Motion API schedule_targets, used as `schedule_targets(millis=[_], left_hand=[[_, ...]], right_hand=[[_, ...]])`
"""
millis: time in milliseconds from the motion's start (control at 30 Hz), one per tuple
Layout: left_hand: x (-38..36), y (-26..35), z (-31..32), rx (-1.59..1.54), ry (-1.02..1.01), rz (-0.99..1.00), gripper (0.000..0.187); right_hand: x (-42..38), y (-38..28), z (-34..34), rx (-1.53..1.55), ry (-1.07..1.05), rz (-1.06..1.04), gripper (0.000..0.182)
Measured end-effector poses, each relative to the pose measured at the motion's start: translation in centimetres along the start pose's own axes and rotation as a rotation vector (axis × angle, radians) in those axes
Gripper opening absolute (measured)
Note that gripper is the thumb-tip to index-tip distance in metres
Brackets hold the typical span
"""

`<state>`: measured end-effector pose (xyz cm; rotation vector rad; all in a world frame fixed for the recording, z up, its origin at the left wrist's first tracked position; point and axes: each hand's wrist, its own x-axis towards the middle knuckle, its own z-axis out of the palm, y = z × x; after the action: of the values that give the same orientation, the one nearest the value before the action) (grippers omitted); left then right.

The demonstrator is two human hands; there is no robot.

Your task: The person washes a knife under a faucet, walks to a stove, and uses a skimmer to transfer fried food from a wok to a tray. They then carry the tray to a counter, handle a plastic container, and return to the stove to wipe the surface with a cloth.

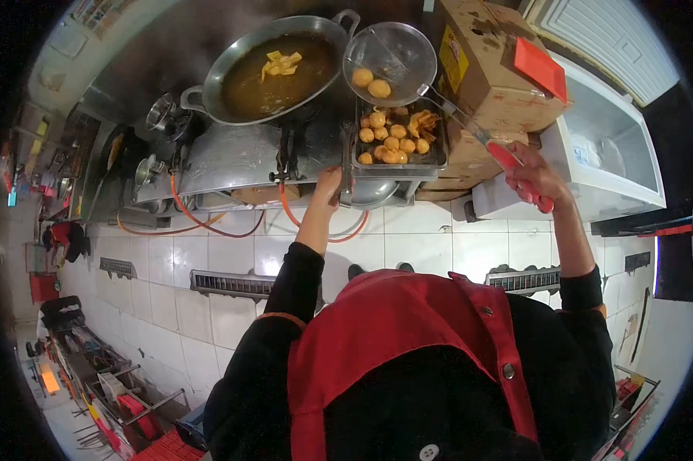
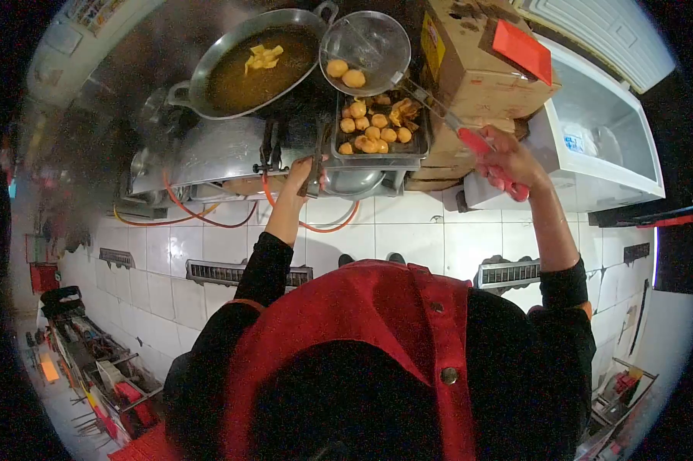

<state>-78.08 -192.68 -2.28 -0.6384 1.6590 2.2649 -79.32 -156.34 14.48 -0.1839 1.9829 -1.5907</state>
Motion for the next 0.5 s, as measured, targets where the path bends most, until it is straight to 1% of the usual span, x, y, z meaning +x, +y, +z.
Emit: schedule_targets(millis=[67, 200, 300, 333, 400, 433, 500], left_hand=[[0.8, -1.0, 0.4, -0.077, -0.001, 0.003, 0.021], [1.6, -2.0, 1.9, -0.078, 0.022, -0.008, 0.021], [2.4, -3.0, 2.5, -0.123, -0.003, -0.040, 0.020], [2.7, -3.2, 2.8, -0.104, -0.002, -0.066, 0.019], [3.5, -4.1, 3.0, -0.087, 0.002, -0.092, 0.018], [3.9, -4.5, 3.0, -0.078, 0.013, -0.101, 0.017], [4.1, -4.9, 3.2, -0.070, 0.026, -0.108, 0.017]], right_hand=[[-0.5, 1.8, 0.3, -0.031, 0.040, -0.007, 0.031], [-0.6, 5.7, 1.3, 0.016, 0.122, 0.037, 0.033], [-0.1, 7.4, 1.9, -0.200, 0.129, 0.035, 0.035], [0.0, 7.9, 2.0, -0.199, 0.128, 0.035, 0.035], [-0.2, 8.8, 2.4, -0.343, 0.173, -0.006, 0.037], [-0.3, 9.1, 2.5, -0.377, 0.167, -0.075, 0.037], [-0.2, 10.0, 2.7, -0.440, 0.189, -0.096, 0.037]])
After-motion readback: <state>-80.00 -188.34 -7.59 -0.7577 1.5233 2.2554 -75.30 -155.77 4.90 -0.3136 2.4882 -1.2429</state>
